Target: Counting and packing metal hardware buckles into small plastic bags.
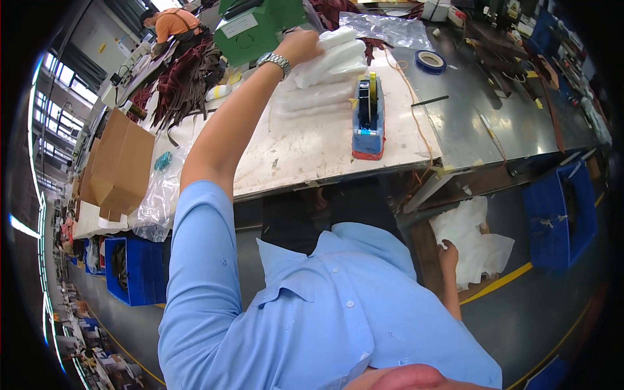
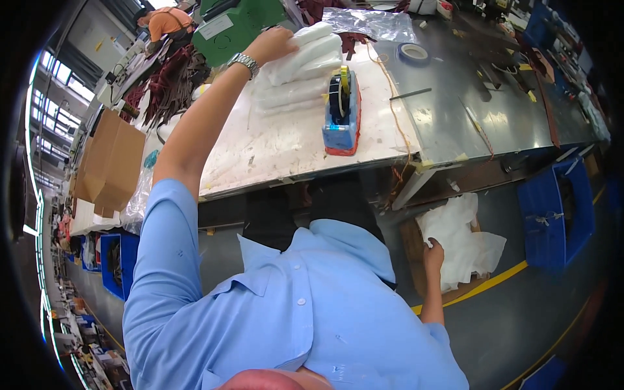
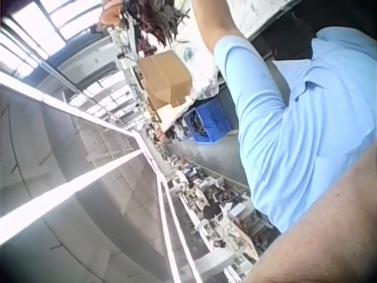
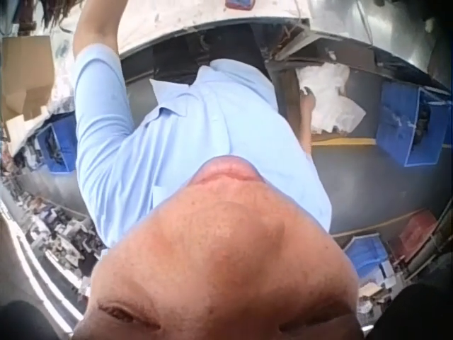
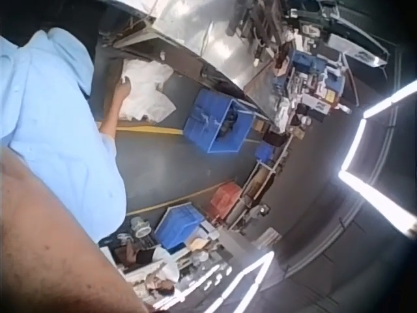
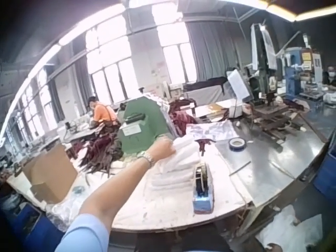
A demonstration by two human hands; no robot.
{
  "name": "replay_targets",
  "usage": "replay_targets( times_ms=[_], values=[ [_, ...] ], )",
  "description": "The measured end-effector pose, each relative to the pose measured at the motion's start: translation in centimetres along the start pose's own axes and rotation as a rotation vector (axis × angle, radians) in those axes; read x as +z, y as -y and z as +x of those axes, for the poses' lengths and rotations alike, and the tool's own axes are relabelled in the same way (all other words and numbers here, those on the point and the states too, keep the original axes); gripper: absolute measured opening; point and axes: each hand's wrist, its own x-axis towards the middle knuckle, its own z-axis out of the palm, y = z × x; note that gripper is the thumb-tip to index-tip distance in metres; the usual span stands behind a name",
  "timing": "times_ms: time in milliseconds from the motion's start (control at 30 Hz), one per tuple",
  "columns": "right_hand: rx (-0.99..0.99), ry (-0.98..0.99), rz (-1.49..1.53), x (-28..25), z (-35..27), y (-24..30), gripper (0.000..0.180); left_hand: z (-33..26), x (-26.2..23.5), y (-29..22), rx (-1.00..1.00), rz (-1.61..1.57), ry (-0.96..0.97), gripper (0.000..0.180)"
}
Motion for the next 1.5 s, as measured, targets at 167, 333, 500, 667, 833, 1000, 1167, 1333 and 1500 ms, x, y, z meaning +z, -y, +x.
replay_targets(
  times_ms=[167, 333, 500, 667, 833, 1000, 1167, 1333, 1500],
  values=[
    [0.056, 0.100, 0.353, 0.5, -3.1, 6.0, 0.026, 1.4, 1.2, 1.6, 0.036, -0.105, -0.063, 0.039],
    [-0.053, 0.335, 0.710, -4.8, -3.5, 20.4, 0.031, -1.3, -5.1, 3.9, -0.239, -0.634, -0.084, 0.051],
    [-0.274, 1.015, 1.145, -8.9, -4.3, 35.9, 0.061, -13.7, -9.8, 1.2, -0.065, -1.055, -0.131, 0.043],
    [-0.086, 1.664, 1.674, -6.7, -2.3, 47.9, 0.096, -27.8, -10.8, -4.7, 0.061, -0.627, -0.177, 0.041],
    [-0.071, 1.395, 1.351, -3.4, -0.7, 51.8, 0.060, -35.0, -9.6, -4.2, 0.098, -0.335, -0.132, 0.056],
    [-0.461, 1.143, 1.060, -2.7, -2.2, 54.9, 0.048, -38.2, -6.4, -1.3, -0.099, -0.223, -0.209, 0.057],
    [-0.847, 0.656, 0.636, 2.1, 1.6, 56.5, 0.045, -40.0, -2.4, -0.1, -0.223, -0.333, -0.257, 0.049],
    [-0.996, 0.403, 0.382, 1.7, 0.9, 55.1, 0.044, -40.5, -0.7, -1.4, -0.364, -0.547, -0.264, 0.042],
    [-1.097, 0.333, 0.415, 1.5, 0.6, 54.5, 0.033, -40.1, -0.9, -1.4, -0.225, -0.337, -0.406, 0.036]
  ],
)
